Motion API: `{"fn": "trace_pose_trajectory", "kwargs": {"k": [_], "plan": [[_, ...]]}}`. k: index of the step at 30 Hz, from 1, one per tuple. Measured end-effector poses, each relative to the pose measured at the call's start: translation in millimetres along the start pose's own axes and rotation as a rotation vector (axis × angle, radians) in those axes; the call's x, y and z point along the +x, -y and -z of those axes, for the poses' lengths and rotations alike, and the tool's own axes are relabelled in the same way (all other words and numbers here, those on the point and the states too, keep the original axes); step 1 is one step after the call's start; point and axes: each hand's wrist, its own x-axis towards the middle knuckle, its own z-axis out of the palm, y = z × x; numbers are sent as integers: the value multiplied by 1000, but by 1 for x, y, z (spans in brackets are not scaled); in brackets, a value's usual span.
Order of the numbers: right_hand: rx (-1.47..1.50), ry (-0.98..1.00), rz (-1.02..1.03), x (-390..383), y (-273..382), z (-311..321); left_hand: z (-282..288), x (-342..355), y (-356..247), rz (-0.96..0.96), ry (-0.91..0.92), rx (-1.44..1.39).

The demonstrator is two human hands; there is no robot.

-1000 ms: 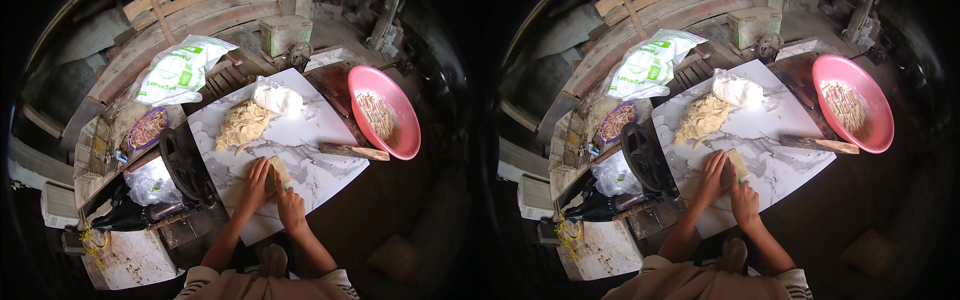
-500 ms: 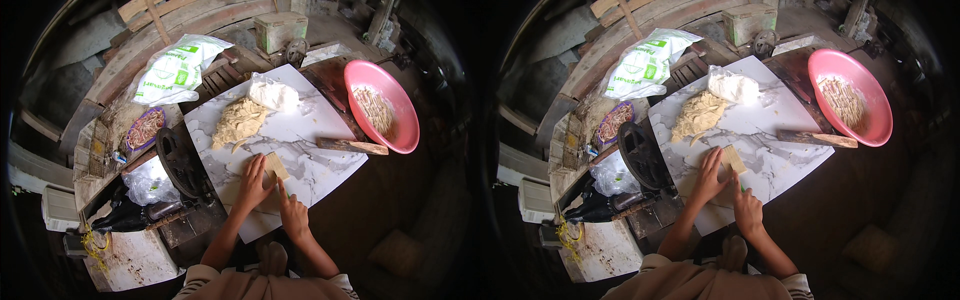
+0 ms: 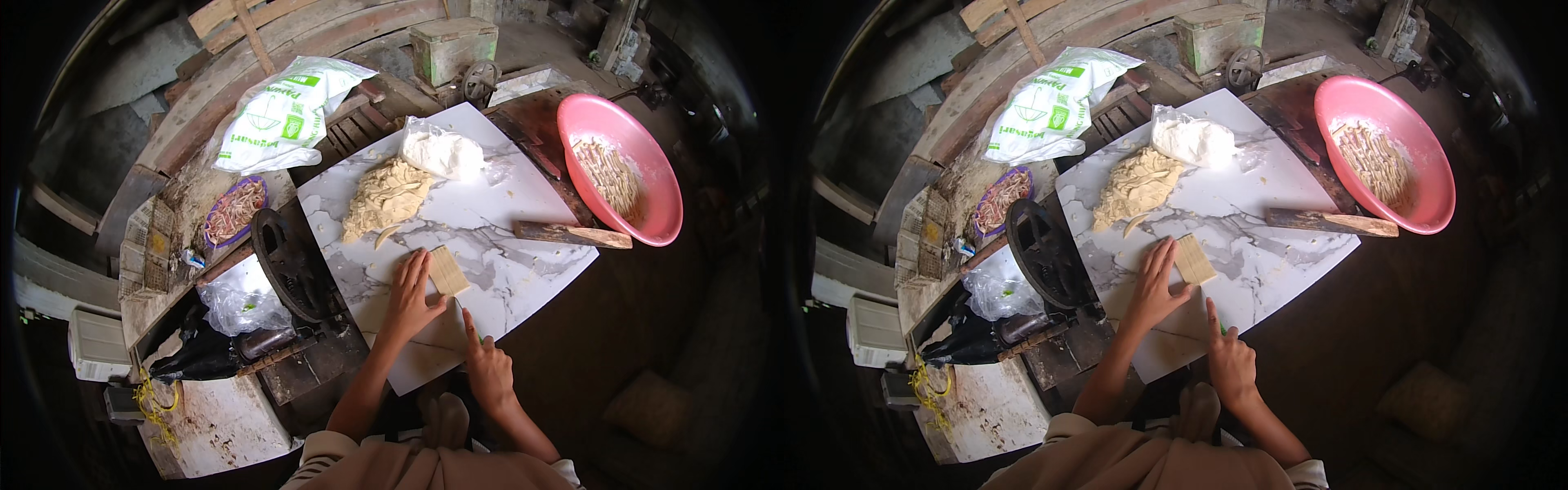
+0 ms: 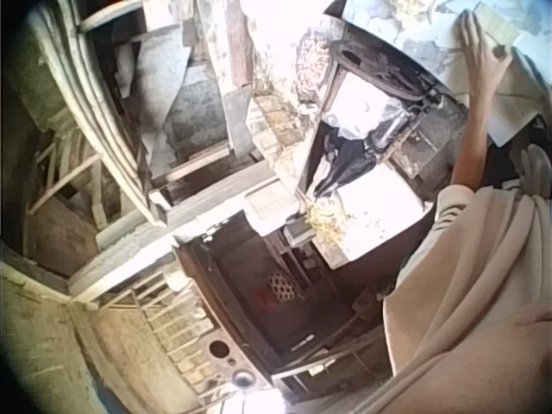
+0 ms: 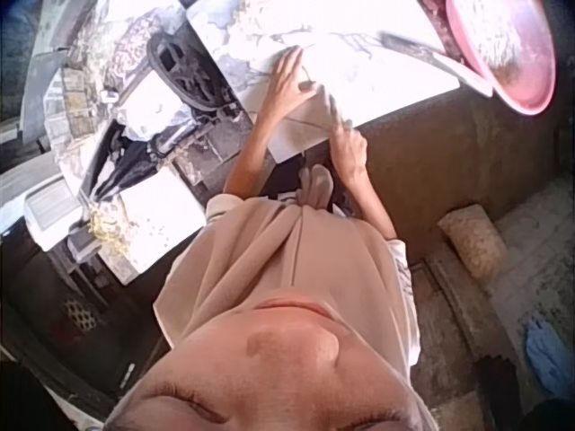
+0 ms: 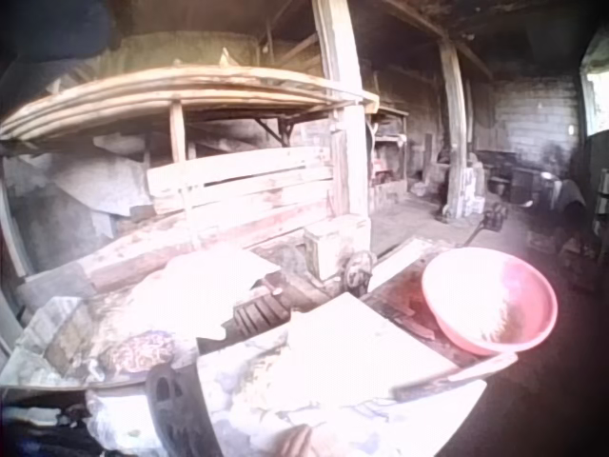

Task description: The person kneads a ball of dough on a white marble board, rolls it into a cylinder using a wooden rolling pin, and cuts it into strips with a green utility knife. The cut noodles are placed into a pink plastic basin.

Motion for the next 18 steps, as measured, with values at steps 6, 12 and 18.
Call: {"fn": "trace_pose_trajectory", "kwargs": {"k": [6, 12, 18], "plan": [[23, -86, 33, 25, 9, 21, 0, -6, 3, 12, 10, -6], [88, -126, 27, 77, 20, 9, -4, -8, 6, 4, 8, -9], [62, -108, 76, 89, 23, 0, 0, -9, 4, 20, -7, -60]]}}
